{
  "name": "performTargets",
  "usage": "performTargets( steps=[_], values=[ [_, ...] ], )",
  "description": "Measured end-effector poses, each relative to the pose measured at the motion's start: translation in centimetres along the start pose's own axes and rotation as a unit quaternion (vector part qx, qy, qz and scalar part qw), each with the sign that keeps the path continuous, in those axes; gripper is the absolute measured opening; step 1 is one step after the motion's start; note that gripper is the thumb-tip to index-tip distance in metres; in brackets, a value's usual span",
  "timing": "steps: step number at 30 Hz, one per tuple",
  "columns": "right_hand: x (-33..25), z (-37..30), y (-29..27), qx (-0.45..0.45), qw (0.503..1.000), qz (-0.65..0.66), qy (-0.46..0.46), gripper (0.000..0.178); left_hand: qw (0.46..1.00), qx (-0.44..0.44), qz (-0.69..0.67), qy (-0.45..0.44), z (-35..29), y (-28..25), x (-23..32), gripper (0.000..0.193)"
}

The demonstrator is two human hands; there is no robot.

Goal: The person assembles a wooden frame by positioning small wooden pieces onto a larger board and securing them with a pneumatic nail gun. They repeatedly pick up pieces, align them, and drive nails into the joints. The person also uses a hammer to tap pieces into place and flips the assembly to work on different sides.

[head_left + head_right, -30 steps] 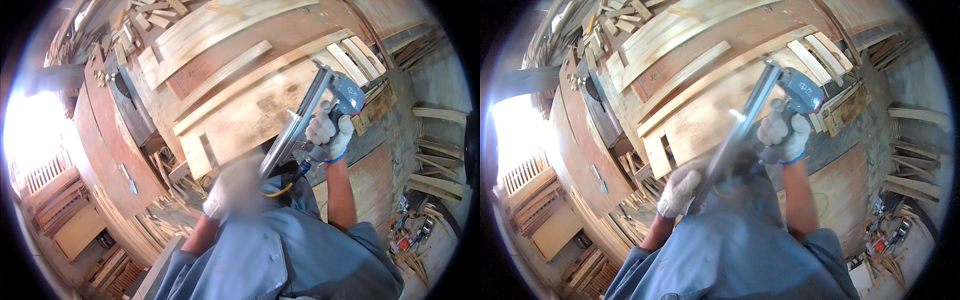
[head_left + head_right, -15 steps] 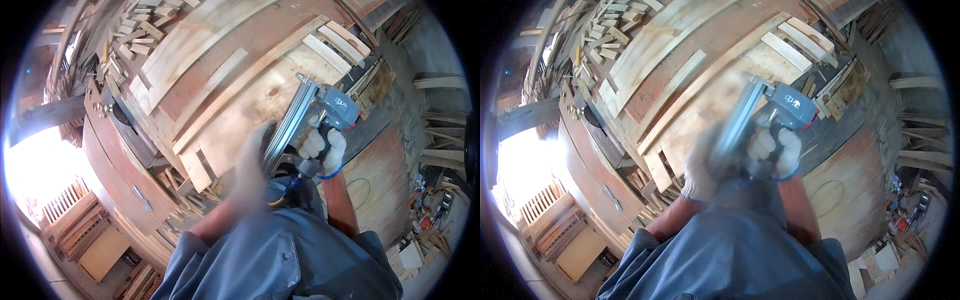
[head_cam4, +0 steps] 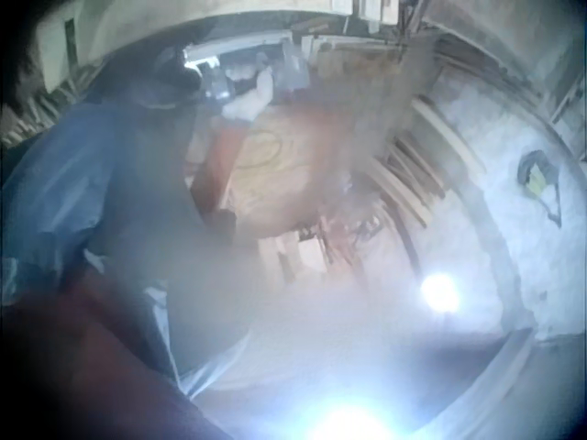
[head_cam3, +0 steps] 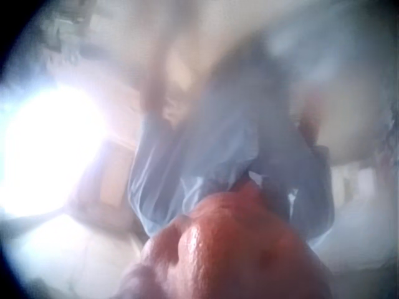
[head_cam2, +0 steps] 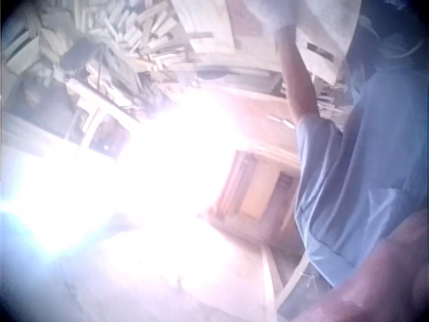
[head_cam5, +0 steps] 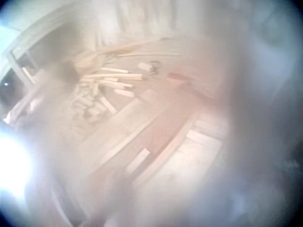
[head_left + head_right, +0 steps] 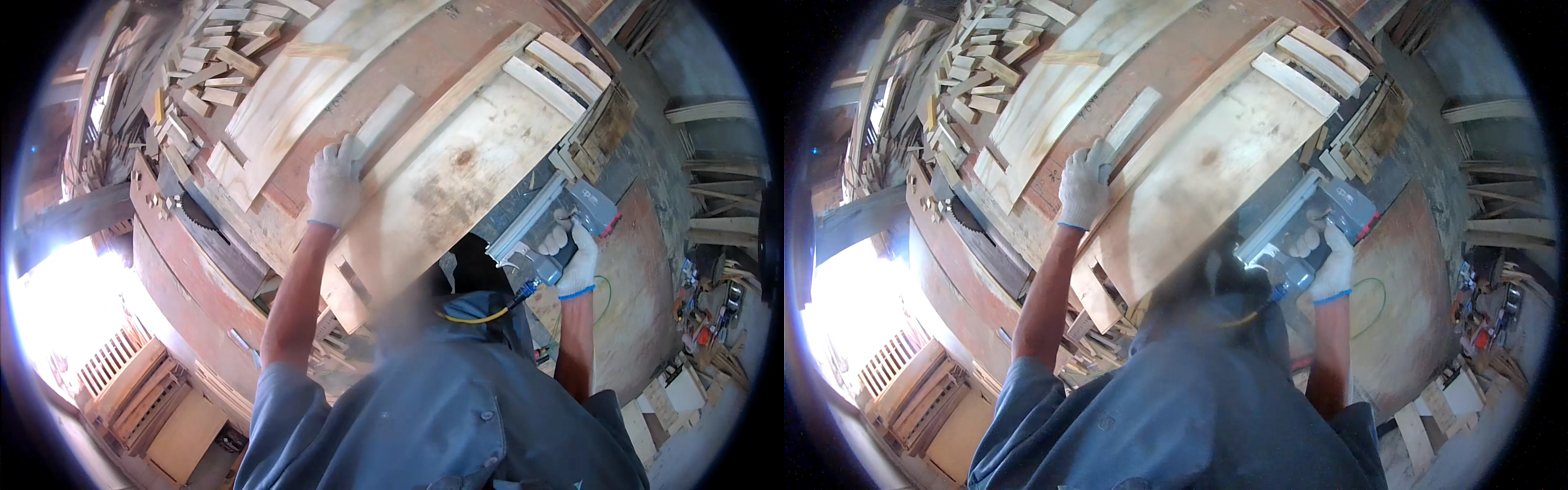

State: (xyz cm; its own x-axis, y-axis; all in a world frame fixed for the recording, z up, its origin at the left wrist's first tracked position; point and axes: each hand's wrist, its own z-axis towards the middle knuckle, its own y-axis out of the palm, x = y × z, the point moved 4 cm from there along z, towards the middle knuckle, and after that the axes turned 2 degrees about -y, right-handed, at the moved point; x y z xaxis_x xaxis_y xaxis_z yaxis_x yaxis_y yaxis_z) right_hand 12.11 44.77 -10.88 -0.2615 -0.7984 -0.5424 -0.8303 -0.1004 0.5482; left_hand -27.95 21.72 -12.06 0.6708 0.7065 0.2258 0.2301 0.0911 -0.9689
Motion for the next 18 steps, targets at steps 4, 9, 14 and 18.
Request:
performTargets(
  steps=[4,9,14,18],
  values=[
    [1.6,-0.2,3.4,-0.022,0.999,0.019,0.020,0.040,0.944,-0.077,-0.319,-0.047,2.2,-1.7,-2.5,0.041],
    [1.8,-0.8,8.9,-0.053,0.997,0.047,0.014,0.042,0.911,-0.171,-0.362,0.103,3.1,-7.0,-0.9,0.032],
    [1.3,0.6,13.2,-0.087,0.996,-0.005,-0.011,0.047,0.782,-0.284,-0.553,-0.049,3.9,-8.1,2.8,0.027],
    [0.8,2.5,15.0,-0.105,0.990,-0.097,-0.014,0.046,0.906,-0.154,-0.308,0.244,5.1,-6.7,4.5,0.028]
  ],
)
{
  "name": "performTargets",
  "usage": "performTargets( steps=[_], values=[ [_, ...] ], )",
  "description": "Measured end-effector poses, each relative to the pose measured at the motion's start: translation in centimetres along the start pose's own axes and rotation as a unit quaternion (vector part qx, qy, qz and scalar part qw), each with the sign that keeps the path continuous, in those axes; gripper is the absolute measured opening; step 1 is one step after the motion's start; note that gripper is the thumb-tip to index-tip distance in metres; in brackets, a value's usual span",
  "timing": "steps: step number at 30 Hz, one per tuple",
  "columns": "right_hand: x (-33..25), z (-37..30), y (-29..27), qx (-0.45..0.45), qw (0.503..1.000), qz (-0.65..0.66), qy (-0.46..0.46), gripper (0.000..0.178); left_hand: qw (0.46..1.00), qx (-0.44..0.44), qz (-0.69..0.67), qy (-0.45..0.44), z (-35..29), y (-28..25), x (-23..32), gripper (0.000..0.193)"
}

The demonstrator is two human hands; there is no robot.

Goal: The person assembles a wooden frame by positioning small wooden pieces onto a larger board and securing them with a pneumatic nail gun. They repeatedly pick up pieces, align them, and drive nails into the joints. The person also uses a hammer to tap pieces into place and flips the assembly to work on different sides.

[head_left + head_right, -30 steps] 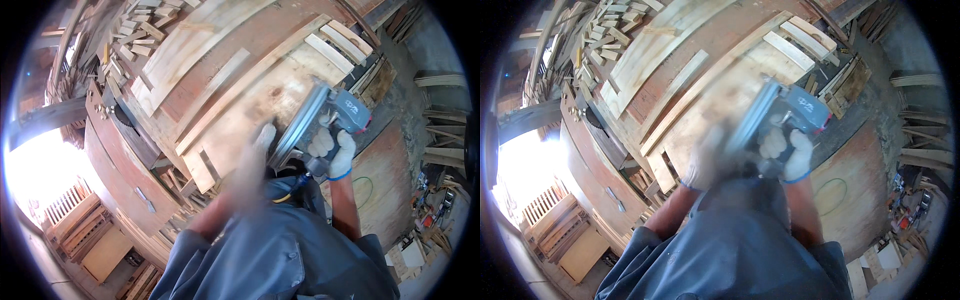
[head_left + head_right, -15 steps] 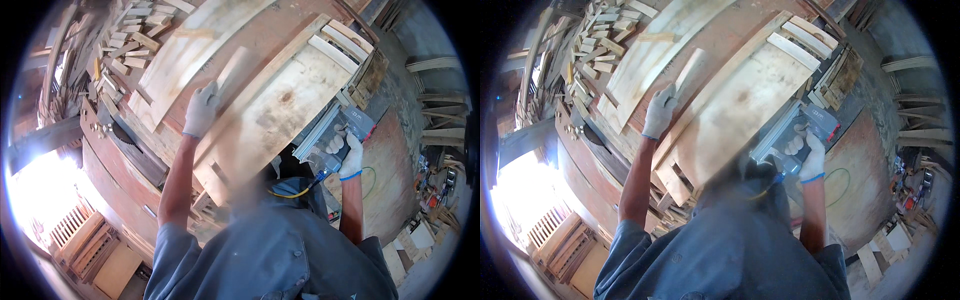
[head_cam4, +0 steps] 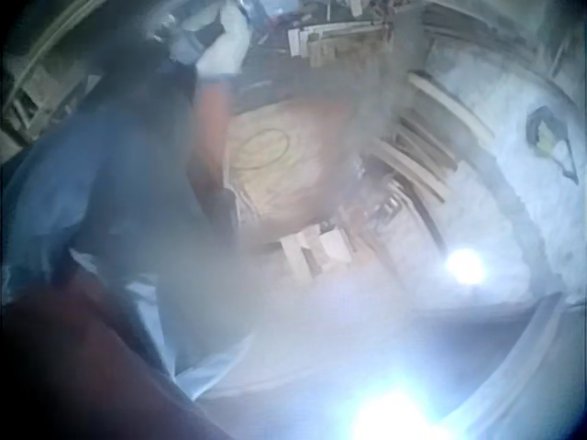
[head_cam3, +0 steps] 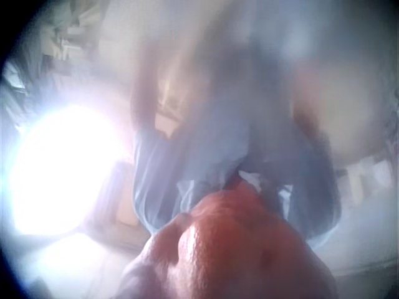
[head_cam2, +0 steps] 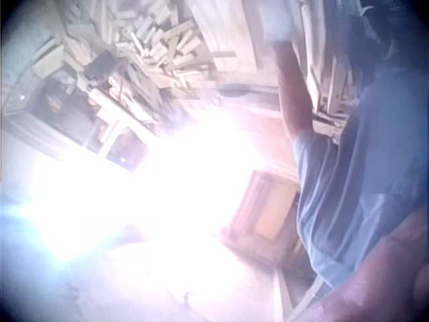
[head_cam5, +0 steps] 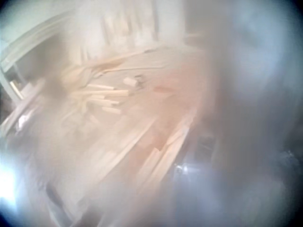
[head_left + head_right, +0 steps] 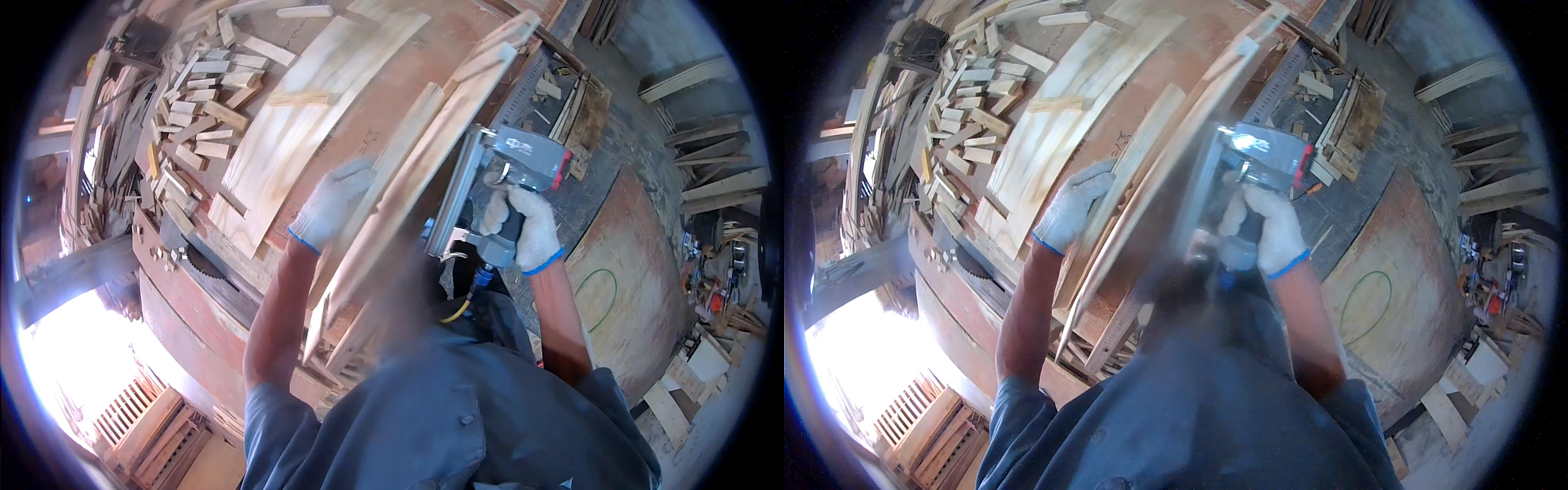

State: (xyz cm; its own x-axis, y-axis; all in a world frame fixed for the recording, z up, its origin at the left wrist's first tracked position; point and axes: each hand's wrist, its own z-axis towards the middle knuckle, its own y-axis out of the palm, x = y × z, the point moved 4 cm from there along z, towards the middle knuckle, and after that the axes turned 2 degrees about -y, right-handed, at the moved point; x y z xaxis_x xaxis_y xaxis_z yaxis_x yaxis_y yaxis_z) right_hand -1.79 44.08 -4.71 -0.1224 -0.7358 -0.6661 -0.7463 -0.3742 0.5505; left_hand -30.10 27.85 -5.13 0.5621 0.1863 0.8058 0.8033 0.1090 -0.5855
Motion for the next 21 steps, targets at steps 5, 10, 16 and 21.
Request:
performTargets(
  steps=[5,10,16,21],
  values=[
    [-1.0,1.8,1.0,-0.012,0.998,-0.064,0.008,0.041,0.984,-0.010,-0.088,-0.153,2.2,0.0,4.0,0.041],
    [-2.2,2.7,1.0,-0.033,0.997,-0.040,0.063,0.033,0.968,0.030,-0.139,-0.209,1.7,0.3,4.1,0.050],
    [-3.7,3.6,0.9,-0.071,0.992,-0.076,0.071,0.033,0.933,0.003,-0.245,-0.264,2.6,-0.5,6.4,0.050],
    [-4.8,4.0,1.5,-0.083,0.991,-0.056,0.092,0.035,0.951,0.016,-0.199,-0.237,3.0,-1.3,6.2,0.043]
  ],
)
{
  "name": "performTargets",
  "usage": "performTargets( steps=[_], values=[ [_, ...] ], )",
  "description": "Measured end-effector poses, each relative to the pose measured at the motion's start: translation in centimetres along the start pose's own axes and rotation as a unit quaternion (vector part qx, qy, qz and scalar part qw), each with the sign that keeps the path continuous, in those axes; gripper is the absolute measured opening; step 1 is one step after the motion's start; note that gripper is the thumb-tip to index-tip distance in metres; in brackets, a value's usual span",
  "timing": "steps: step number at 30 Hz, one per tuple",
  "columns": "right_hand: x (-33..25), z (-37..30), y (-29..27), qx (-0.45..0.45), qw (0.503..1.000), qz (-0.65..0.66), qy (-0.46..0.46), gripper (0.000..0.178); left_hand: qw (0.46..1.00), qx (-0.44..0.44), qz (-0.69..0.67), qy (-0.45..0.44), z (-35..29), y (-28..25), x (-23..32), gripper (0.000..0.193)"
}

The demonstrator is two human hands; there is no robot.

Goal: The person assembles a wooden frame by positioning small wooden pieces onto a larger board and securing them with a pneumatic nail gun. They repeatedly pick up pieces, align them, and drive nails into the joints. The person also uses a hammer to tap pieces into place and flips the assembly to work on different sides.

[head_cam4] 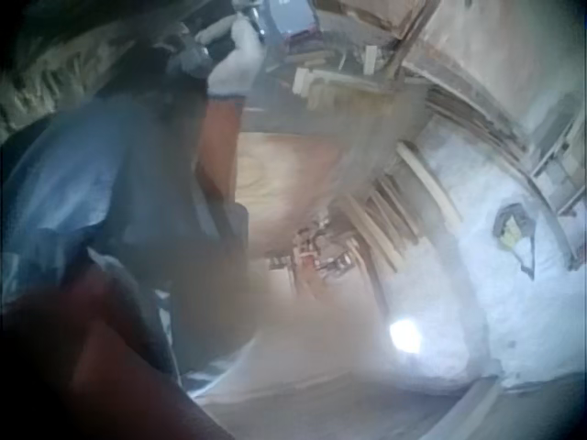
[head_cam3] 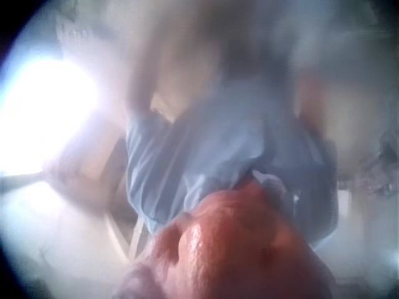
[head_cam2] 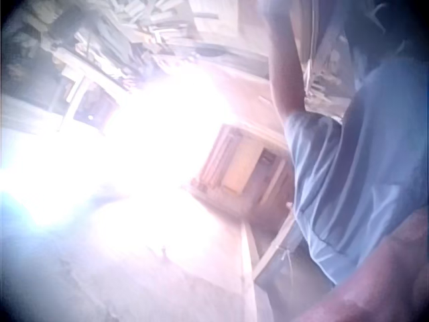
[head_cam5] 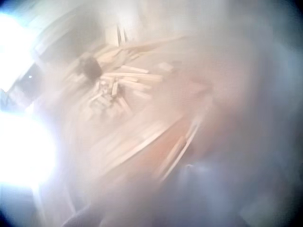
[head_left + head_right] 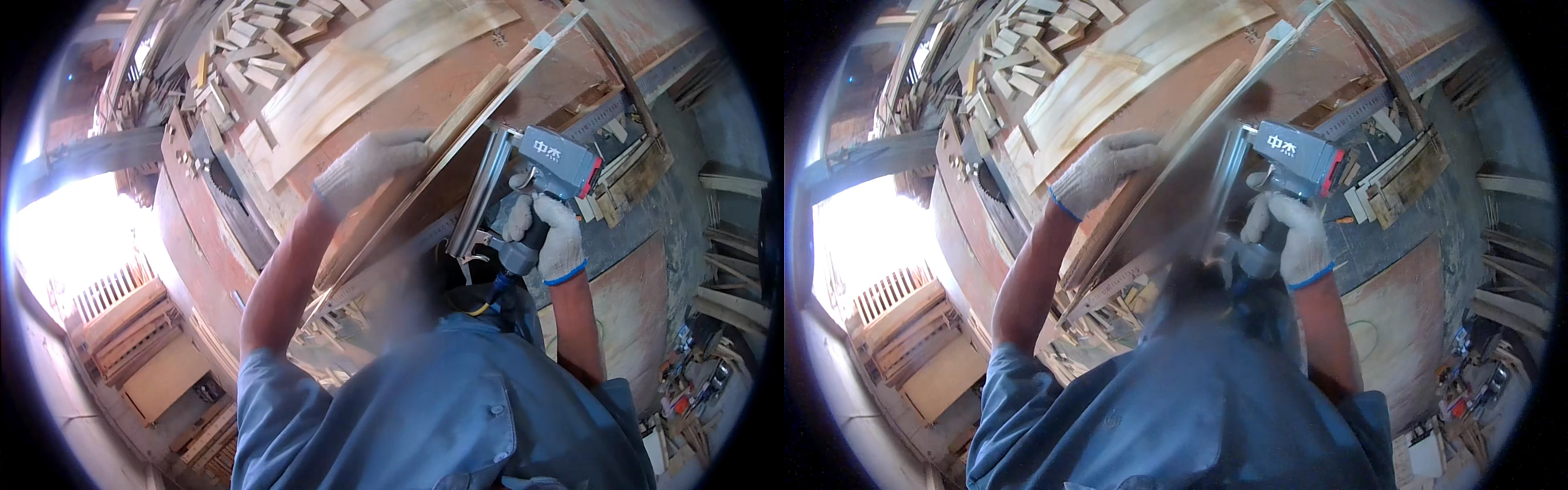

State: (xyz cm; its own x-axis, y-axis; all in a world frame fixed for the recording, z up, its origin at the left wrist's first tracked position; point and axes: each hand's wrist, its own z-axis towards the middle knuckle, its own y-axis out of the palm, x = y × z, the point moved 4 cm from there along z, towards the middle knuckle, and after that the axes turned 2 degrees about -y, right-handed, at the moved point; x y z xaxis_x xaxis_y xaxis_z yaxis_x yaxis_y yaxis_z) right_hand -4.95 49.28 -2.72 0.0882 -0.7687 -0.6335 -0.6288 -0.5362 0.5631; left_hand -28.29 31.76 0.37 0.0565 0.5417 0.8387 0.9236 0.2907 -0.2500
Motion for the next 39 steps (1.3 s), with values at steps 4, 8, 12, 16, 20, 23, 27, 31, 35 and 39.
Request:
performTargets(
  steps=[4,8,12,16,20,23,27,31,35,39],
  values=[
    [-0.3,0.4,0.1,-0.011,0.999,-0.031,-0.015,0.036,0.967,0.025,-0.233,-0.103,0.5,0.0,-0.4,0.034],
    [-0.1,0.4,0.2,0.004,0.999,-0.048,-0.008,0.036,0.946,0.000,0.189,0.264,1.2,-1.1,-0.5,0.029],
    [0.1,0.5,0.6,0.011,0.996,-0.088,-0.030,0.036,0.969,0.012,0.101,0.226,2.5,0.1,-0.6,0.029],
    [0.7,0.3,0.5,0.009,0.998,-0.063,-0.008,0.034,0.922,0.070,0.222,0.308,3.1,0.2,-0.5,0.030],
    [2.0,0.7,0.6,0.075,0.992,-0.093,-0.041,0.041,0.992,0.077,0.103,0.017,3.7,1.5,-2.6,0.041],
    [2.7,0.7,0.8,0.101,0.992,-0.065,-0.040,0.042,0.997,0.070,0.016,-0.021,3.7,1.9,-2.4,0.046],
    [2.8,0.4,1.4,0.082,0.995,-0.037,-0.037,0.042,0.993,0.104,0.024,0.042,4.1,2.4,-1.0,0.055],
    [2.1,0.2,2.0,0.091,0.995,-0.034,-0.028,0.041,0.996,0.089,0.023,0.015,3.5,2.5,1.6,0.055],
    [1.7,0.0,2.3,0.100,0.994,-0.020,-0.026,0.037,0.996,0.083,0.003,0.041,3.4,2.7,3.7,0.053],
    [2.3,0.1,1.9,0.096,0.995,-0.011,-0.020,0.036,0.995,0.082,-0.002,0.050,3.4,2.6,3.8,0.050]
  ],
)
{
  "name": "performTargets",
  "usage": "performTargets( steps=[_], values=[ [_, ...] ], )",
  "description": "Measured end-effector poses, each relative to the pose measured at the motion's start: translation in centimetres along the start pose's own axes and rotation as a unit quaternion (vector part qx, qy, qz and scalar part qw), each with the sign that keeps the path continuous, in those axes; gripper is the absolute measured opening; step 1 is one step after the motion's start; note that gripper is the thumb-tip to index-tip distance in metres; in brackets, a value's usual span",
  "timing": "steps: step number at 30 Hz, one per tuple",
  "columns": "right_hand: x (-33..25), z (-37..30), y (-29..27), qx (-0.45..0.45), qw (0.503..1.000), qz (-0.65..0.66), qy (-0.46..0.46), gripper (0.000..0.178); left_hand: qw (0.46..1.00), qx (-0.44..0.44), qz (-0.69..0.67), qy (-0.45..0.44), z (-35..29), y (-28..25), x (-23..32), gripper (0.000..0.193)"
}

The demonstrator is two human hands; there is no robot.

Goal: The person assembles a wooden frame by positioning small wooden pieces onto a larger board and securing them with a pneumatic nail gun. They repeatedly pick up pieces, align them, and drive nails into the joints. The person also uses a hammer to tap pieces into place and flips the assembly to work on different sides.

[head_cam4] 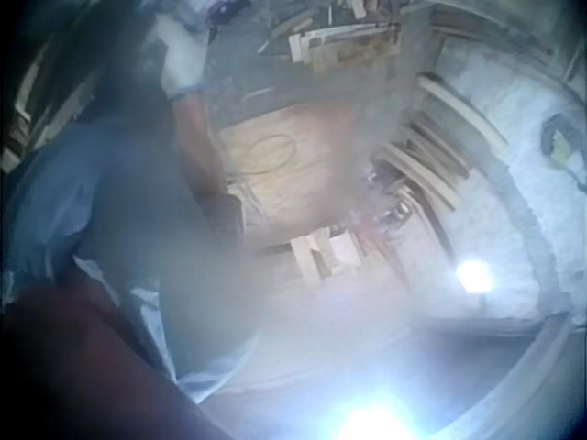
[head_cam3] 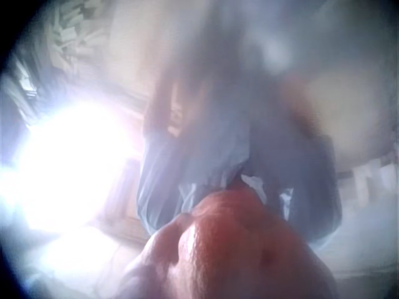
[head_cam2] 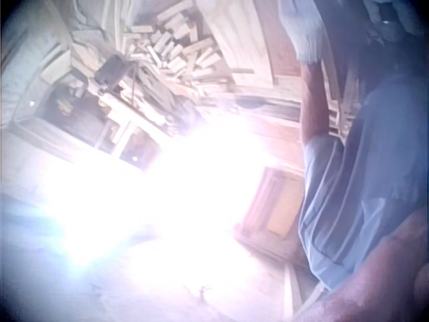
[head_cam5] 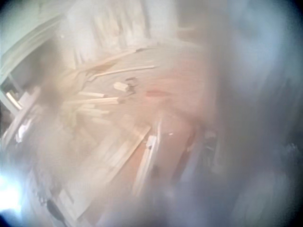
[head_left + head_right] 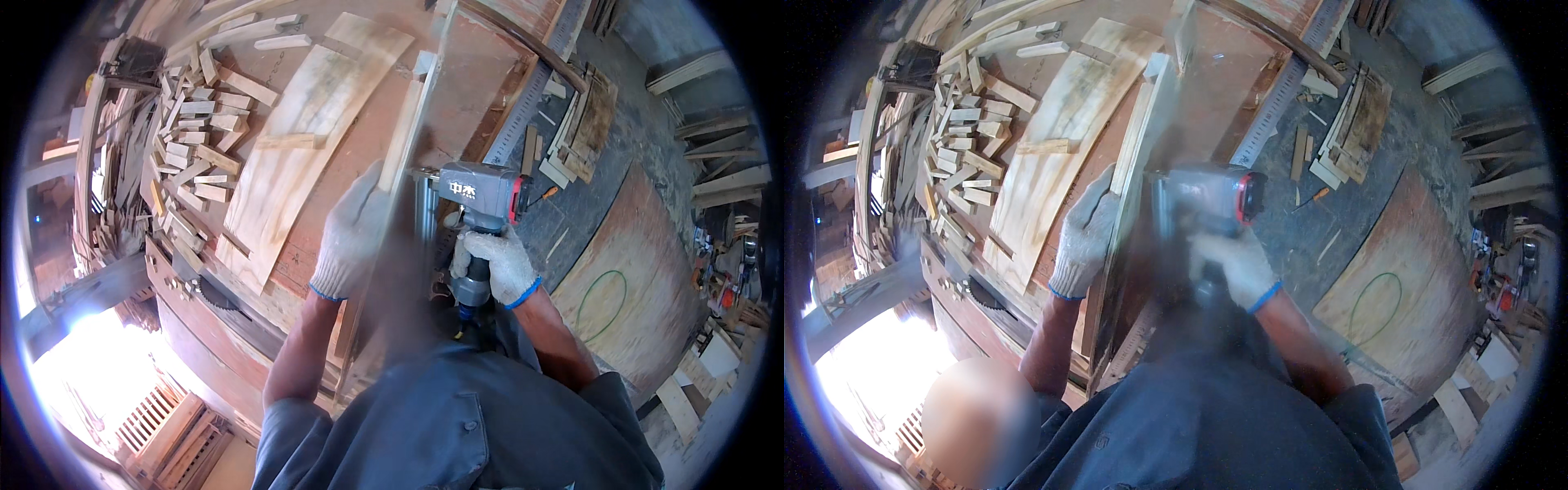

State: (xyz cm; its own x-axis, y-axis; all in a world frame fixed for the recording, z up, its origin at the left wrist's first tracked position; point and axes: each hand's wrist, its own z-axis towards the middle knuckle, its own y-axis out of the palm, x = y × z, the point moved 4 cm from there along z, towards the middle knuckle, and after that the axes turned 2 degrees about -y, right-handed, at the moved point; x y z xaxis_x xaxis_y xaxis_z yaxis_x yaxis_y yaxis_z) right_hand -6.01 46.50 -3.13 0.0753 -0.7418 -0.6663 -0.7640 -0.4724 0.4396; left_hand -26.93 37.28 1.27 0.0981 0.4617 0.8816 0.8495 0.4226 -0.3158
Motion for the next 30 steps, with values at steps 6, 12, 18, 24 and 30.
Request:
performTargets(
  steps=[6,12,18,24,30],
  values=[
    [0.1,0.1,-0.2,0.001,1.000,0.008,0.009,0.034,1.000,0.016,0.003,0.008,-0.1,0.0,-0.4,0.049],
    [0.4,0.3,-0.4,-0.011,1.000,0.005,0.008,0.033,0.999,0.018,0.017,0.029,0.1,0.0,-0.2,0.049],
    [0.3,0.3,-0.3,-0.009,1.000,0.023,0.007,0.034,0.998,0.016,0.051,0.027,-0.4,-0.1,0.7,0.049],
    [0.3,0.4,-0.3,-0.020,1.000,0.015,0.003,0.035,0.997,0.028,0.067,0.018,-0.3,0.0,0.4,0.049],
    [0.6,0.4,-0.4,-0.011,1.000,0.018,0.004,0.036,0.997,0.032,0.070,0.031,-0.1,0.0,0.0,0.049]
  ],
)
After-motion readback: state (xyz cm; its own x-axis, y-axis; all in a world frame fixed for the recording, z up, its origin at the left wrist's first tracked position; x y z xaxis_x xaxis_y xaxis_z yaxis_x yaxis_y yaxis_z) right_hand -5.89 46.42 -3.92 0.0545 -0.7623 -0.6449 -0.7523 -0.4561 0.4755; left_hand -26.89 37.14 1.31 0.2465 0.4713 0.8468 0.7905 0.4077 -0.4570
